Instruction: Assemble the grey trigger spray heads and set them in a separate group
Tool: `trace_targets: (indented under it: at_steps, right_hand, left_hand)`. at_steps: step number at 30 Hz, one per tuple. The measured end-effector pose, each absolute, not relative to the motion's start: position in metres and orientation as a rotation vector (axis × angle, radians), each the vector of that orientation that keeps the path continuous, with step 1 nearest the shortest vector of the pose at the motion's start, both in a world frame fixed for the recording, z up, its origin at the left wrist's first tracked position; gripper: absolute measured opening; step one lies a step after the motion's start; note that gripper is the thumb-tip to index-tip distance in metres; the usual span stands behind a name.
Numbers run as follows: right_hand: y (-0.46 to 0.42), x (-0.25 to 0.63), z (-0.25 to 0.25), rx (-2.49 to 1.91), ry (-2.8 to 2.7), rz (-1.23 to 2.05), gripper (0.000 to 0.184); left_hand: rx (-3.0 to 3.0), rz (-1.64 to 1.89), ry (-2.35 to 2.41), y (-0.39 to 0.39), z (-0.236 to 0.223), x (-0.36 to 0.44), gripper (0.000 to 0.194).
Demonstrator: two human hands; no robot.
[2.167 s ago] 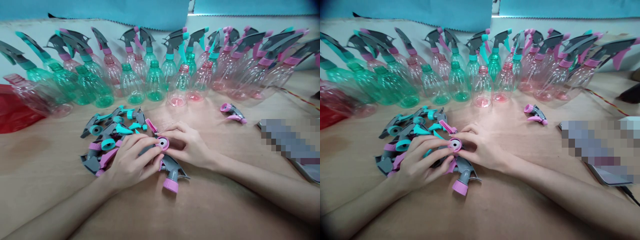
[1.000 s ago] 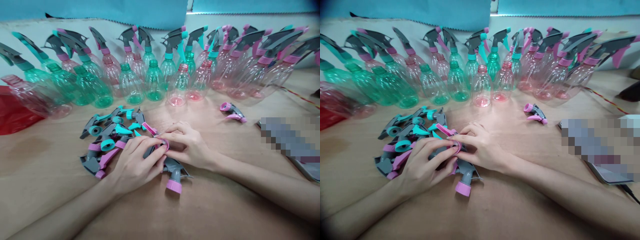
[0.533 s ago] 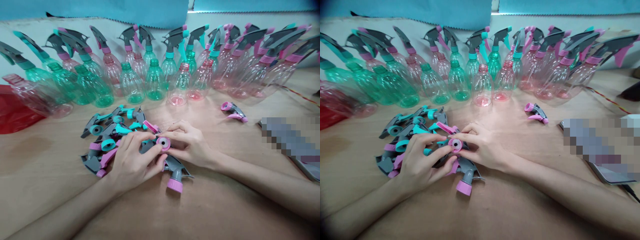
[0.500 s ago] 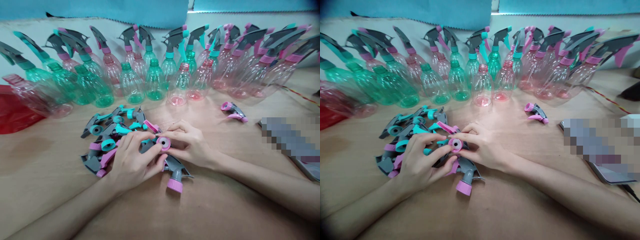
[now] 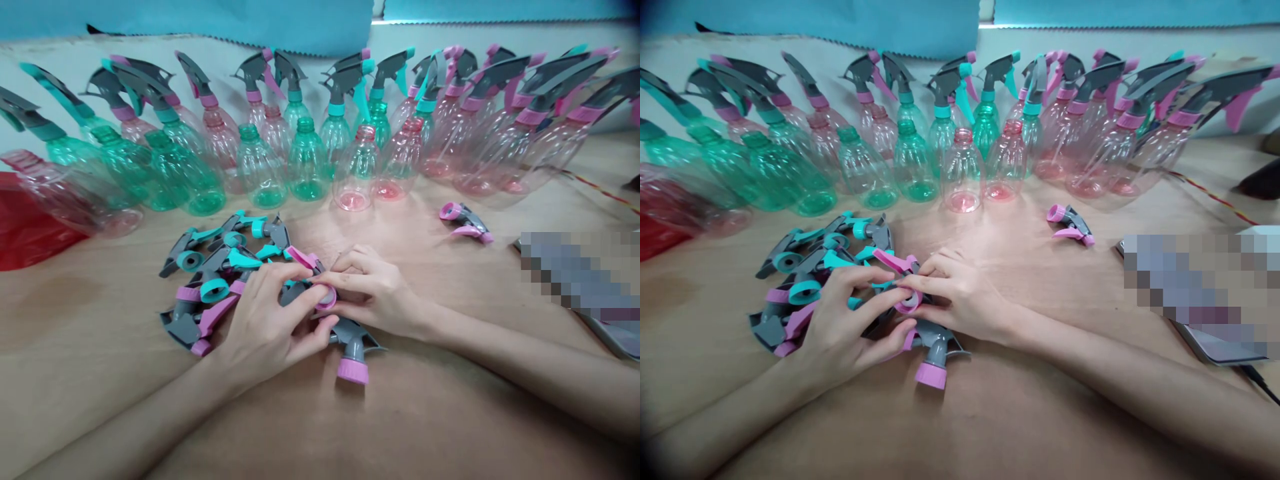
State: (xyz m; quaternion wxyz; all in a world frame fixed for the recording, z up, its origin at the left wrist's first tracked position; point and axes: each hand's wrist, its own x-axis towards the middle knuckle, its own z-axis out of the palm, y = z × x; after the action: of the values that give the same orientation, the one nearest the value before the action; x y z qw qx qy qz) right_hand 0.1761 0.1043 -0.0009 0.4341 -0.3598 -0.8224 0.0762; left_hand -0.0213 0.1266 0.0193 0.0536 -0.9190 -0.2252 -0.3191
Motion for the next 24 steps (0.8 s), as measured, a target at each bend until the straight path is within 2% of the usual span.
trace_targets:
  at_steps: [9,24]
  right_hand:
    - [0.103,0.175,0.001,-0.904,-2.037,0.146,0.023]
    - [0.102,0.174,0.000,-0.904,-2.027,0.127,0.025]
  left_hand:
    - [-2.698,-1.028,-0.582,0.126,0.021,-0.018,0.014]
    - [-2.631,-1.080,-0.517,0.133,0.023,-0.022,0.007]
